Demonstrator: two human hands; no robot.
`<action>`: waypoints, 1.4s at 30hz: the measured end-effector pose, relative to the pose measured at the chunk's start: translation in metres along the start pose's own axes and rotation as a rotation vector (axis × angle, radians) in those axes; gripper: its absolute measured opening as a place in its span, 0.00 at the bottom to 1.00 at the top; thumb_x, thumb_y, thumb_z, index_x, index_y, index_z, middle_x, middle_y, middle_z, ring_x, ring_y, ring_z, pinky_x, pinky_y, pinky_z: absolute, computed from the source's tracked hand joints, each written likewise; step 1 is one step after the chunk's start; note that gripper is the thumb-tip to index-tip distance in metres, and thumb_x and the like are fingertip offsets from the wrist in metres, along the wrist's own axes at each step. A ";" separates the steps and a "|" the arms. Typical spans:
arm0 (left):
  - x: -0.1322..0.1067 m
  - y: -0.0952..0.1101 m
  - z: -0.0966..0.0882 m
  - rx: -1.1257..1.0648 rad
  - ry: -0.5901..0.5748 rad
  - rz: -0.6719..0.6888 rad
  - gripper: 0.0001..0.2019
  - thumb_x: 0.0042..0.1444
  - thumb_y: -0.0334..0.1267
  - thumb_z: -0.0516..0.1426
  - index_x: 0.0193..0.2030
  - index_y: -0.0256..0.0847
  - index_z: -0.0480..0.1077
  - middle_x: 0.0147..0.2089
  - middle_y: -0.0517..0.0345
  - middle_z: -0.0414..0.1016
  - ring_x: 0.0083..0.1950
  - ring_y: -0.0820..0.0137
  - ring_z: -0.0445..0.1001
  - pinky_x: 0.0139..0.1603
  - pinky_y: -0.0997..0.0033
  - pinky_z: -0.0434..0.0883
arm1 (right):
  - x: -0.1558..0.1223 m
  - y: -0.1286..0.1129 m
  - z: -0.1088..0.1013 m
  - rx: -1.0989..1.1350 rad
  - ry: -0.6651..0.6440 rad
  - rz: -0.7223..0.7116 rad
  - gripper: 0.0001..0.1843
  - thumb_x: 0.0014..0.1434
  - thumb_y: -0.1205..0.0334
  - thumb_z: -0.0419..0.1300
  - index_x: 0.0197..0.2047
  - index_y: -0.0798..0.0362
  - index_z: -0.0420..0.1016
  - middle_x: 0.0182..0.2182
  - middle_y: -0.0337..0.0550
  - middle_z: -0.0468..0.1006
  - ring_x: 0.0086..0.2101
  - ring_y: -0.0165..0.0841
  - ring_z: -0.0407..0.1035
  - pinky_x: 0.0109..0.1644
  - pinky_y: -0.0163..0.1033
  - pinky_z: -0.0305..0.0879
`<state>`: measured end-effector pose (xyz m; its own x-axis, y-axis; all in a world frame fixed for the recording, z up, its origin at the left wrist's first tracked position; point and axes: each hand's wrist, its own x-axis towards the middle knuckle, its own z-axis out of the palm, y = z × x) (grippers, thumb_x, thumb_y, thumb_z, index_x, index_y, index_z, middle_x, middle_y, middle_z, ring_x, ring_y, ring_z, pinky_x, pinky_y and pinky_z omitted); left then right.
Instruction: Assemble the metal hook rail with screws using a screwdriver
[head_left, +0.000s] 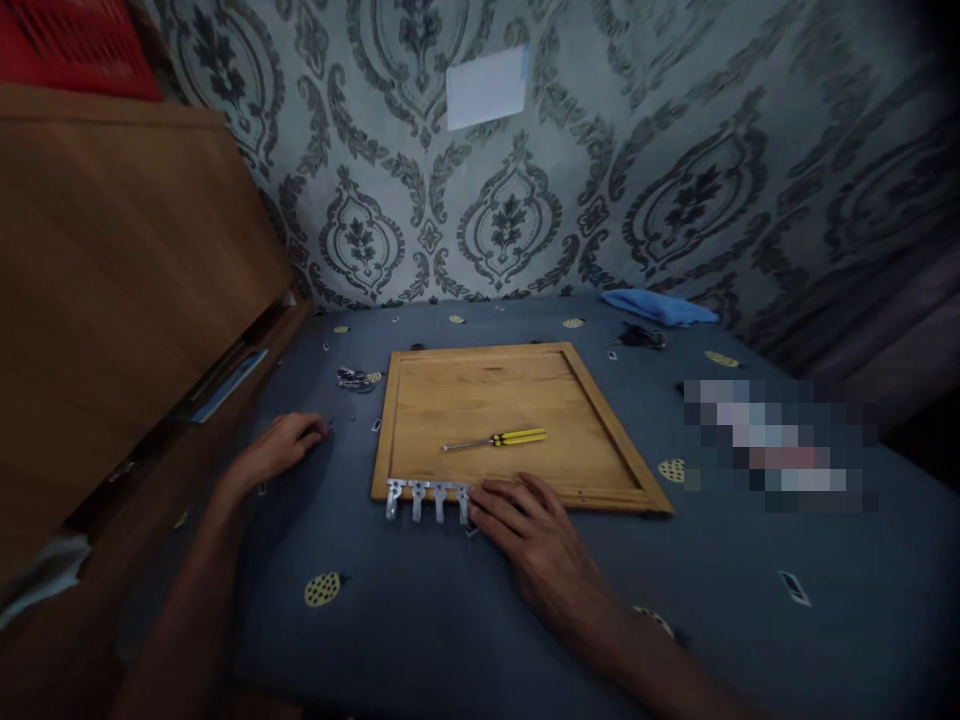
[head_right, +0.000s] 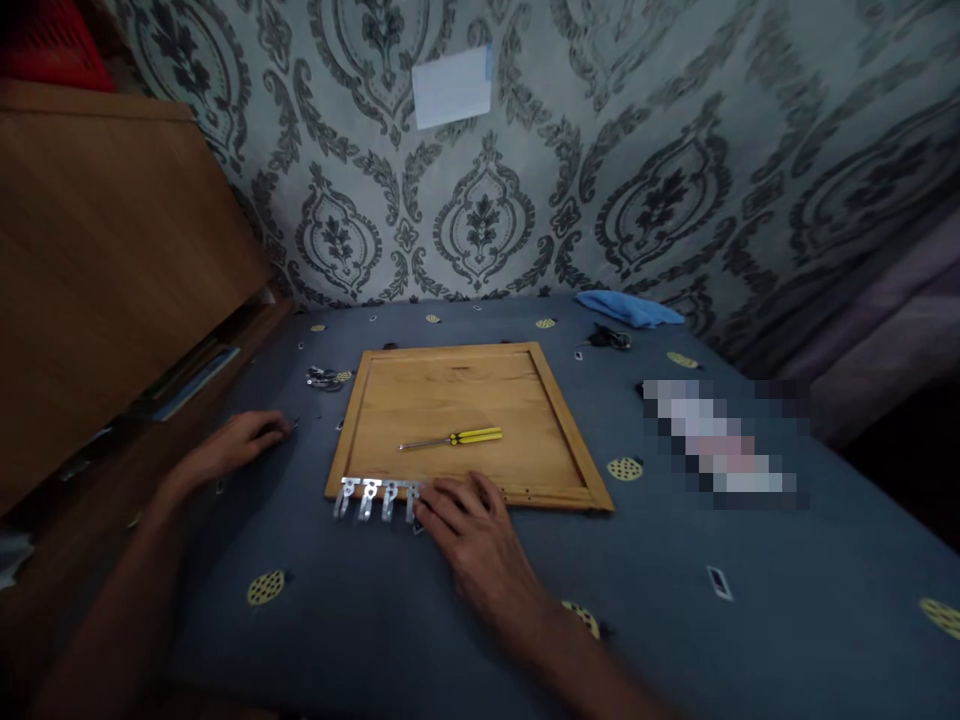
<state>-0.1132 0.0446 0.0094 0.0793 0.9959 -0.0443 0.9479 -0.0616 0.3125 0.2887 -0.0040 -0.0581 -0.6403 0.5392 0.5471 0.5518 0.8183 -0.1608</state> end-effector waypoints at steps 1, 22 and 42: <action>0.000 0.003 0.001 -0.016 -0.029 0.012 0.11 0.61 0.40 0.53 0.38 0.45 0.77 0.40 0.55 0.85 0.44 0.61 0.81 0.48 0.66 0.73 | 0.000 0.000 0.000 -0.005 -0.003 -0.001 0.25 0.66 0.75 0.57 0.61 0.46 0.79 0.55 0.42 0.85 0.56 0.38 0.73 0.67 0.55 0.59; -0.003 0.013 -0.009 -0.054 -0.071 0.022 0.15 0.59 0.51 0.51 0.35 0.43 0.72 0.32 0.57 0.78 0.36 0.61 0.74 0.38 0.67 0.67 | 0.003 -0.004 -0.010 0.010 -0.108 0.022 0.26 0.66 0.76 0.57 0.63 0.47 0.76 0.58 0.43 0.82 0.58 0.40 0.70 0.69 0.57 0.56; 0.004 0.088 0.001 -0.037 -0.284 0.332 0.12 0.67 0.42 0.51 0.42 0.44 0.76 0.43 0.56 0.80 0.45 0.62 0.76 0.52 0.64 0.71 | 0.005 -0.004 -0.011 0.013 -0.099 0.019 0.23 0.69 0.74 0.55 0.62 0.48 0.76 0.59 0.44 0.82 0.59 0.40 0.69 0.68 0.56 0.55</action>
<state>-0.0294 0.0434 0.0359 0.4647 0.8640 -0.1936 0.8454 -0.3680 0.3872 0.2896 -0.0069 -0.0457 -0.6797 0.5714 0.4599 0.5582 0.8097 -0.1811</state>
